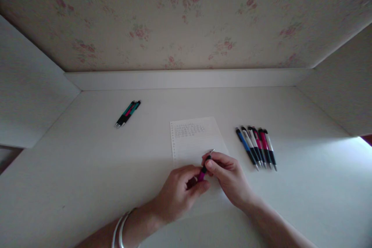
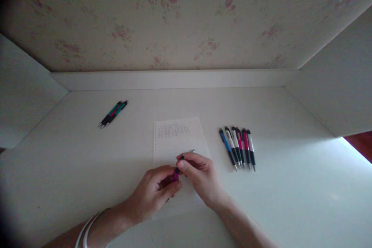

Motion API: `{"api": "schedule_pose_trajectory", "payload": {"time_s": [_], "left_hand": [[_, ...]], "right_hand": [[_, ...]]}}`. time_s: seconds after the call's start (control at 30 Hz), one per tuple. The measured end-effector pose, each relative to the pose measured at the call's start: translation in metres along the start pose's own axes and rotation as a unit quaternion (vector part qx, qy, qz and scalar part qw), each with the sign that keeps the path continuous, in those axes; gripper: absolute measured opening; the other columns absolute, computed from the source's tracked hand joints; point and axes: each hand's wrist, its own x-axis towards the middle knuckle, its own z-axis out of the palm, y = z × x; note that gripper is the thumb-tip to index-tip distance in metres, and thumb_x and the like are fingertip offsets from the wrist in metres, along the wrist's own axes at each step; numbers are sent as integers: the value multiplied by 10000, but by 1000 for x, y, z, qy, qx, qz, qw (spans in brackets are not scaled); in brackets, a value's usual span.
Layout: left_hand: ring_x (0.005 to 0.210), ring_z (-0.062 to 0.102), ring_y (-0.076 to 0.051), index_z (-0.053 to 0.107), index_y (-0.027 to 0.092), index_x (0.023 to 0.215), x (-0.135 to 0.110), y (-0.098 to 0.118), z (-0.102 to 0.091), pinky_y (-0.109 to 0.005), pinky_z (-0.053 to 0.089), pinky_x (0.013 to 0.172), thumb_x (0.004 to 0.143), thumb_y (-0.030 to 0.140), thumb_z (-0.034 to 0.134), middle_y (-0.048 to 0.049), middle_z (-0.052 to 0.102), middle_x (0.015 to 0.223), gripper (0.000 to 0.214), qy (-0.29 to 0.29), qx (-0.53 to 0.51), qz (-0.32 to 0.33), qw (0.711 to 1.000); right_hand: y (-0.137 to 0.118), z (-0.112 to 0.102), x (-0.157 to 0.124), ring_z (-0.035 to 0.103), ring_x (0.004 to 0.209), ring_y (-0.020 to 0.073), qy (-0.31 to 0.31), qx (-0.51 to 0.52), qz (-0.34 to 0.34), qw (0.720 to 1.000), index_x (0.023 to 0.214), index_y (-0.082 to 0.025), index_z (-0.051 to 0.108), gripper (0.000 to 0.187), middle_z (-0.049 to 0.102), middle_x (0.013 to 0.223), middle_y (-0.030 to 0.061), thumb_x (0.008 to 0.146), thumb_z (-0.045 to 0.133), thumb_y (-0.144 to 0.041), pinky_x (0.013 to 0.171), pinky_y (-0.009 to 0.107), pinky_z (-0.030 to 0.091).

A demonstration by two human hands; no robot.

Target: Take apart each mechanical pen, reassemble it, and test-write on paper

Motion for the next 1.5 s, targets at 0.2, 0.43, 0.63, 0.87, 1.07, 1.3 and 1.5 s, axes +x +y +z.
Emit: {"api": "schedule_pose_trajectory", "payload": {"time_s": [0.2, 0.43, 0.63, 0.87, 1.07, 1.3, 1.5], "left_hand": [[592, 535, -116, 666, 144, 888, -2, 6, -4, -211, 393, 565, 1019, 423, 459, -5, 609, 706, 370, -37, -41, -10, 998], [596, 531, -115, 641, 149, 807, -2, 8, -4, -209, 398, 578, 1024, 420, 450, 0, 593, 681, 396, -38, -42, -3, 998], [602, 535, -129, 643, 152, 846, -2, 9, -5, -229, 401, 576, 1032, 467, 406, -15, 604, 724, 436, -38, -60, -1, 997], [613, 543, -128, 632, 151, 818, -1, 8, -4, -220, 411, 583, 1033, 460, 410, -20, 610, 731, 437, -39, -61, -4, 997], [603, 527, -118, 614, 155, 803, -1, 9, -4, -214, 403, 584, 1033, 455, 413, -7, 584, 702, 428, -36, -54, 1, 998], [627, 534, -122, 617, 150, 851, -2, 7, -4, -221, 409, 595, 1032, 474, 414, -15, 586, 744, 423, -37, -65, -8, 997], [637, 529, -122, 616, 151, 835, -1, 7, -3, -223, 415, 611, 1033, 456, 422, -17, 593, 750, 412, -39, -62, -4, 997]], "right_hand": [[-1, -3, -1, 543, 613, 99, -23, 36, 18, 999, 1099, -257, 762, 328, 733, 935, 44, 837, 761, -455, 559, 243, 471], [2, -2, 1, 533, 543, 73, -25, 81, -1, 996, 1047, -258, 682, 327, 716, 779, -14, 769, 849, -298, 490, 185, 422], [-1, -1, -3, 585, 538, 88, -57, 94, 9, 994, 1235, -313, 607, 446, 705, 1102, 41, 829, 792, -318, 481, 244, 472], [4, -3, -2, 498, 432, 36, -65, 75, 20, 995, 1260, -305, 585, 457, 729, 977, 33, 845, 775, -325, 391, 182, 374], [4, -4, -1, 503, 494, 37, -53, 77, 2, 996, 1231, -332, 611, 490, 672, 1055, 9, 791, 824, -318, 408, 186, 351], [1, -4, 0, 458, 442, 37, -49, 88, 27, 995, 1233, -286, 608, 399, 737, 1017, 62, 869, 744, -379, 392, 192, 331], [2, -2, 1, 476, 474, 41, -34, 47, -1, 998, 1155, -283, 651, 431, 679, 899, -8, 769, 841, -321, 391, 171, 341]]}}
